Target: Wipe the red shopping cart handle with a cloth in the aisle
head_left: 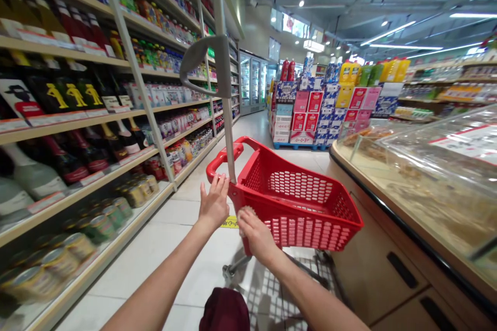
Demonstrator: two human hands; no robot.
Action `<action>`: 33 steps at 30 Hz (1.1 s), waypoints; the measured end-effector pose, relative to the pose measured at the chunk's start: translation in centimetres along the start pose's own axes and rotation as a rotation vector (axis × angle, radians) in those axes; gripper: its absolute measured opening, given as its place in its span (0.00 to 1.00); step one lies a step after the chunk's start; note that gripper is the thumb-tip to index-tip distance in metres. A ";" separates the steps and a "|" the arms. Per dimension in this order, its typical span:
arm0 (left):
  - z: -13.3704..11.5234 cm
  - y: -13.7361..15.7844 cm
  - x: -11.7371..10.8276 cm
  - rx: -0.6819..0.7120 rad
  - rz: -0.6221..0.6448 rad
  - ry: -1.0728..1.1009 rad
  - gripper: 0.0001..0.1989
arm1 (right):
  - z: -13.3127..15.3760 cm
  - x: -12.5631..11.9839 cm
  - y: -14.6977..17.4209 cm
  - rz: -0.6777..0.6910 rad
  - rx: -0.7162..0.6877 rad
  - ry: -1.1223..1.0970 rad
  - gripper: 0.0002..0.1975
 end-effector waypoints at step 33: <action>-7.7 -0.4 2.2 0.114 0.045 0.008 0.31 | -11.1 -6.2 6.1 -0.117 0.420 0.119 0.28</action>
Point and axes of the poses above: each hand's wrist, its own y-axis away from the middle knuckle, its own x-axis out of the palm, z = x × y, the point moved 6 cm from there along -y, towards the middle knuckle, and after that the axes turned 4 degrees about y, right-handed, at the moved point
